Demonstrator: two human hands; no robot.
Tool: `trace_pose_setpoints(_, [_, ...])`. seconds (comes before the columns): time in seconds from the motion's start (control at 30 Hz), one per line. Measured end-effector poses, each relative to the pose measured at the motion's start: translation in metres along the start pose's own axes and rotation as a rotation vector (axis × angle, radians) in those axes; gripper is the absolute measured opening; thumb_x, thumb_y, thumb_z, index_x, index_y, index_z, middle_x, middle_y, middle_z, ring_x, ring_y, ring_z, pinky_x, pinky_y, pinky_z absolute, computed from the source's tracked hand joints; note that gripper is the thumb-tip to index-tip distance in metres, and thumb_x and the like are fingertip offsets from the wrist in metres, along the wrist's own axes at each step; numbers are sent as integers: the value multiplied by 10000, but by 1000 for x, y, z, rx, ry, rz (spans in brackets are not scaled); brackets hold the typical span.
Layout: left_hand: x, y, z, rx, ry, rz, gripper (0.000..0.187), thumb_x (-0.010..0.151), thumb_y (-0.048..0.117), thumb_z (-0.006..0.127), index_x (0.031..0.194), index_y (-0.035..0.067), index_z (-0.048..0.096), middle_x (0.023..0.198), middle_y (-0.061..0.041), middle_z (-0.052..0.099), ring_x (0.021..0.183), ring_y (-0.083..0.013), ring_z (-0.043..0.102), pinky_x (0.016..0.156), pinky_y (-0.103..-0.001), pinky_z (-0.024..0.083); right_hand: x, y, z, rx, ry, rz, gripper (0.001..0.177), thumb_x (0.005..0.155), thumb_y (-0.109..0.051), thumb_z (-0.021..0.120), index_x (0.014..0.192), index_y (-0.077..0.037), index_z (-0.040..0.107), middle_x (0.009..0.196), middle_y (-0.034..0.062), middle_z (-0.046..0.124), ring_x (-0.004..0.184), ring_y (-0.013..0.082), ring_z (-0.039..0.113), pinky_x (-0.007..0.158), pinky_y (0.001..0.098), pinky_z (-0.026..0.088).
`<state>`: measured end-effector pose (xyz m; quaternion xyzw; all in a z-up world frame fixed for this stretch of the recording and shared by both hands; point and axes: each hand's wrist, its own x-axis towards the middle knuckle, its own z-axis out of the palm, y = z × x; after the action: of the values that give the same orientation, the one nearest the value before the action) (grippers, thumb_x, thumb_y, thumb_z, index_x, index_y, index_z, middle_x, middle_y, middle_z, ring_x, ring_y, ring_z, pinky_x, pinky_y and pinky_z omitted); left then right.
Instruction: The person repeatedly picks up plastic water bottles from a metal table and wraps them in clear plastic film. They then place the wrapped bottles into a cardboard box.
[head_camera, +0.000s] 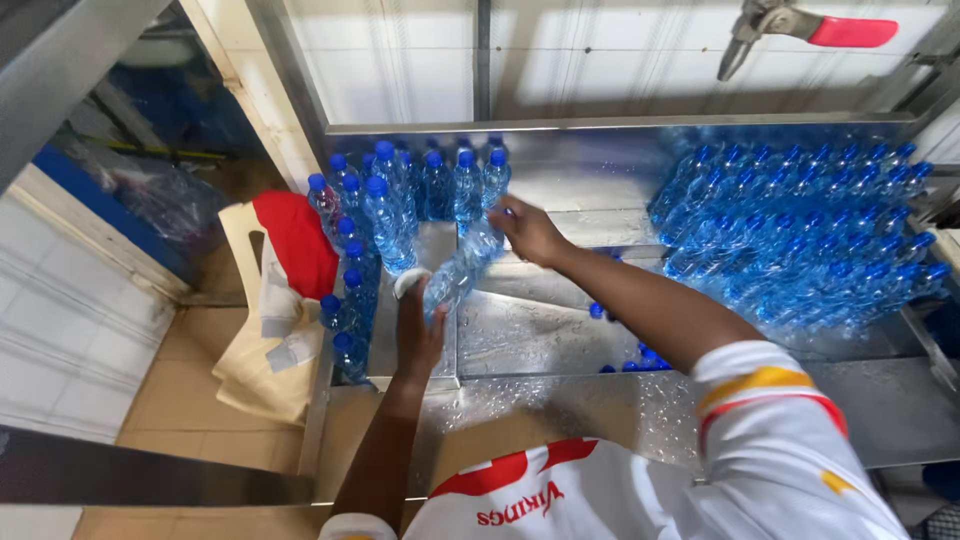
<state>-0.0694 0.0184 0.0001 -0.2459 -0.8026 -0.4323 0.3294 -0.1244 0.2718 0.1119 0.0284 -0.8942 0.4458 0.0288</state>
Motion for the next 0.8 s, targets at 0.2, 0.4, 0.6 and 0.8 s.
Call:
trace_pose_setpoints(0.2, [-28, 14, 13, 345, -258, -122, 951, 986, 550, 767, 1658, -42, 445, 1718, -285, 444, 1627, -511, 348, 1334, -660, 223, 68, -83, 29, -357, 136, -238, 372, 1119, -437, 617, 1228, -92, 703, 1022, 288, 805, 1039, 545, 781, 924, 627, 614])
trace_pose_setpoints(0.4, [-31, 13, 17, 442, -287, -75, 781, 997, 600, 718, 1496, 7, 616, 1609, -223, 590, 1574, -433, 487, 1303, -657, 329, 116, -103, 50, -424, 124, -193, 409, 1065, -452, 719, 1304, -122, 670, 1118, 266, 805, 1121, 486, 790, 994, 595, 624])
trace_pose_setpoints(0.6, [-30, 9, 18, 380, -441, -220, 789, 1095, 628, 513, 1593, 17, 555, 1717, -192, 497, 1655, -385, 338, 1368, -569, 164, 122, -110, 38, -234, 101, -192, 233, 1103, -359, 667, 1113, -126, 659, 986, 119, 767, 889, 329, 732, 756, 488, 506])
trace_pose_setpoints(0.8, [-33, 3, 21, 389, -322, -98, 793, 1066, 604, 593, 1539, -32, 632, 1602, -247, 628, 1573, -430, 495, 1313, -579, 306, 115, -90, 13, -105, -61, -246, 812, 1040, -667, 678, 1608, -142, 430, 1099, 124, 660, 958, 269, 687, 804, 422, 533])
